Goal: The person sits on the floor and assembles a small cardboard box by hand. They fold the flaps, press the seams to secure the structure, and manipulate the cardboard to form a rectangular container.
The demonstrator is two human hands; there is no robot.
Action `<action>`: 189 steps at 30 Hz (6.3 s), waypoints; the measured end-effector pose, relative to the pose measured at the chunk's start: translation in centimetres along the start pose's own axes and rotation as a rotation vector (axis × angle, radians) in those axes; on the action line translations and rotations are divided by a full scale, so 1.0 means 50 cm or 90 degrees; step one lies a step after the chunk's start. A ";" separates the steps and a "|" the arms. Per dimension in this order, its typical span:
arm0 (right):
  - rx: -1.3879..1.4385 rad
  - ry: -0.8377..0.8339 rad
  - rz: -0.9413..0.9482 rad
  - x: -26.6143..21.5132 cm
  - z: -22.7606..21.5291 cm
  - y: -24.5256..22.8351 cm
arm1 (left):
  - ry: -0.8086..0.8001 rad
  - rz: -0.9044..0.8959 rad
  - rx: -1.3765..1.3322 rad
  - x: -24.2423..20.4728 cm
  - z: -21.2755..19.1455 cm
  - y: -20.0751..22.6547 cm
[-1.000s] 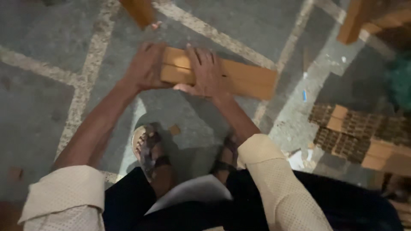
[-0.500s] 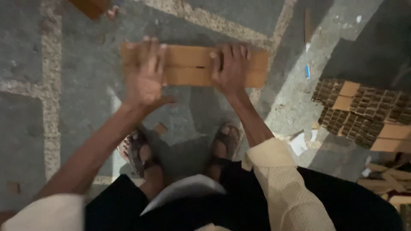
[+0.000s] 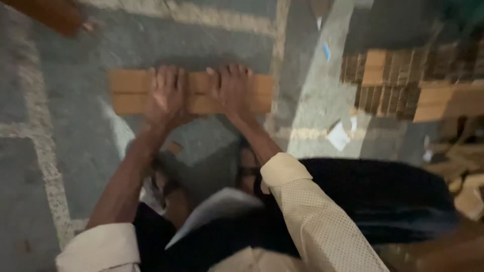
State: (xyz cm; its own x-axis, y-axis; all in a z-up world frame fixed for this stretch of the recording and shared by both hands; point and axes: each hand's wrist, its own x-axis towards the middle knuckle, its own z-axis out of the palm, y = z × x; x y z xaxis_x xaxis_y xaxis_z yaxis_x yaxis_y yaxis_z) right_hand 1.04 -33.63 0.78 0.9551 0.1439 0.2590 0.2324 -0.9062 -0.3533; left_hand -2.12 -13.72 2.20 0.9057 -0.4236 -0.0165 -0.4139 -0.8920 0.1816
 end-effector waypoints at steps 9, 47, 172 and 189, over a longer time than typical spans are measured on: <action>-0.005 -0.071 -0.005 0.013 0.001 0.007 | 0.104 0.022 -0.097 0.006 -0.014 -0.010; 0.217 0.002 0.650 -0.050 -0.005 0.256 | 0.209 0.073 -0.140 -0.001 -0.013 -0.013; -0.046 -0.076 -0.008 0.019 -0.015 -0.120 | 0.089 0.012 -0.084 0.020 -0.056 -0.001; -0.027 -0.066 -0.040 0.012 0.005 -0.096 | 0.372 -0.292 -0.246 0.096 0.033 0.008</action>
State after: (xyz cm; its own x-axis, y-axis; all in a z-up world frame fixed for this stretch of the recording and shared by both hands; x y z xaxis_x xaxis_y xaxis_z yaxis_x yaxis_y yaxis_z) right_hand 0.55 -29.10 2.43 0.9533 0.2391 0.1847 0.2865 -0.9096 -0.3009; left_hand 1.89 -16.37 0.56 0.9224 0.2129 0.3221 -0.0291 -0.7936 0.6077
